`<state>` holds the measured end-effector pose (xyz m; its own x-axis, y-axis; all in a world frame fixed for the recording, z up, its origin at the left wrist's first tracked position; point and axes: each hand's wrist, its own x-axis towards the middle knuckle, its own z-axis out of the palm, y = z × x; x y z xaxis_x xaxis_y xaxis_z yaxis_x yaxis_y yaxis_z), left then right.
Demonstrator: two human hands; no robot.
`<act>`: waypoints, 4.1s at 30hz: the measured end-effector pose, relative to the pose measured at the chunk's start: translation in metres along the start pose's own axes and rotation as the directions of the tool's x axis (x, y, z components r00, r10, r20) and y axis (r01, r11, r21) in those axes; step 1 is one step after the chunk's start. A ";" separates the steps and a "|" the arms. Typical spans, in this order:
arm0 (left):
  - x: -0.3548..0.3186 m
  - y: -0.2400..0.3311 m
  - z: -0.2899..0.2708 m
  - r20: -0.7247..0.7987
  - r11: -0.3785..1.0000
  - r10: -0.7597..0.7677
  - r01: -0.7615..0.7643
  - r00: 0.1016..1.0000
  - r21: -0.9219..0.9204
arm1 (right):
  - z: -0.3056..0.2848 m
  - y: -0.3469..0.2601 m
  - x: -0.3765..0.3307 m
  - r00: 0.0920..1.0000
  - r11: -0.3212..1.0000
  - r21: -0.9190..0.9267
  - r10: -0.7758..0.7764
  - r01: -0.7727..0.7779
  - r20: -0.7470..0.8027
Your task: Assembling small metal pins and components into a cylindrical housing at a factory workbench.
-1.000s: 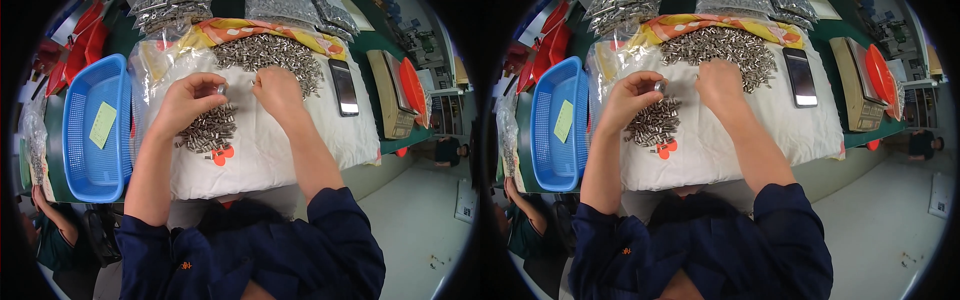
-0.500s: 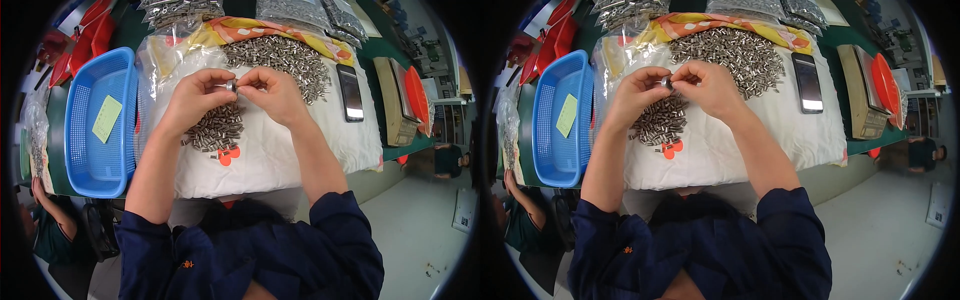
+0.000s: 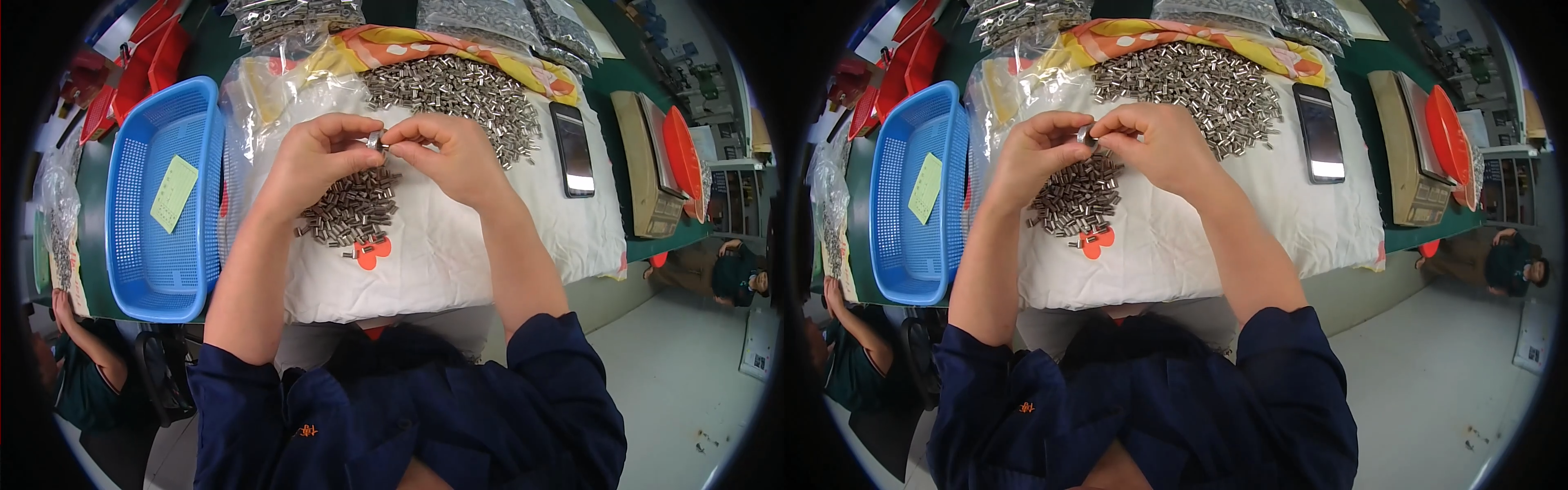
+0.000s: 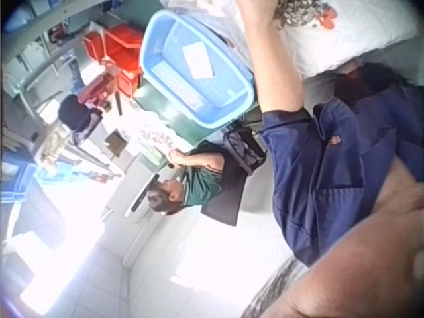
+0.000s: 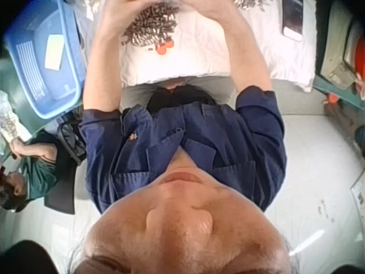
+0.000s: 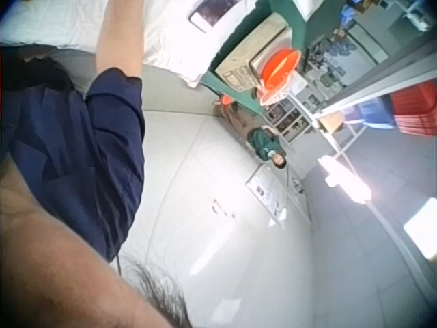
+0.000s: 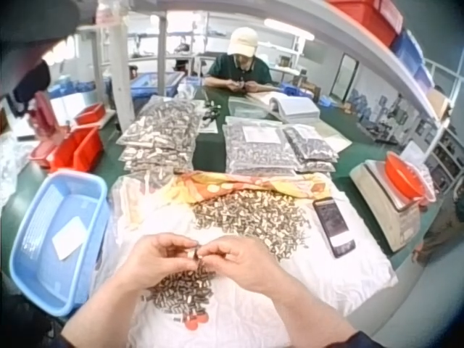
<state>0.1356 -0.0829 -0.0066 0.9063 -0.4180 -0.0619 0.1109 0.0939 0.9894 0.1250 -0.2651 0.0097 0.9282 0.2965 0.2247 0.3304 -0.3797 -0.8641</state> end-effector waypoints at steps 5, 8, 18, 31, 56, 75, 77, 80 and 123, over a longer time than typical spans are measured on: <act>-0.002 0.003 -0.004 0.026 1.000 0.009 -0.009 1.000 -0.002 | -0.005 -0.003 0.001 0.987 0.990 -0.040 0.132 -0.136 -0.091; -0.004 0.004 -0.005 0.017 1.000 0.021 -0.020 1.000 -0.016 | -0.023 0.012 0.004 0.975 0.952 -0.259 0.113 -0.161 -0.191; -0.002 0.005 -0.002 0.000 0.999 -0.018 0.018 1.000 0.043 | 0.003 0.031 0.001 1.000 0.588 -0.809 -0.022 0.003 -0.012; 0.001 -0.004 -0.001 0.012 0.999 -0.011 0.011 1.000 0.033 | 0.005 0.001 0.001 0.998 0.973 -0.232 0.018 -0.005 0.053; -0.006 0.008 -0.003 0.081 0.992 -0.018 0.028 0.997 -0.122 | -0.008 -0.004 0.001 0.990 0.981 0.135 0.141 -0.140 0.004; -0.001 0.000 -0.003 -0.002 0.998 -0.034 0.034 0.999 -0.052 | 0.004 0.019 0.003 1.000 0.663 -0.749 -0.020 0.008 -0.007; 0.001 -0.004 -0.002 -0.020 0.998 -0.010 0.009 1.000 -0.058 | -0.001 0.005 0.005 0.966 0.946 -0.199 0.255 -0.257 -0.037; 0.002 -0.003 0.003 0.007 0.996 -0.011 0.011 1.000 -0.087 | 0.000 0.004 0.002 0.978 0.972 0.106 0.210 -0.210 0.008; 0.002 -0.008 0.003 0.019 1.000 -0.020 0.020 1.000 -0.006 | -0.008 0.029 0.000 0.997 0.637 -0.769 0.072 -0.048 -0.002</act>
<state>0.1352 -0.0872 -0.0138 0.8961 -0.4367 -0.0789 0.1312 0.0908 0.9872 0.1361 -0.2834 -0.0119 0.9500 0.2662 0.1630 0.2975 -0.9303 -0.2147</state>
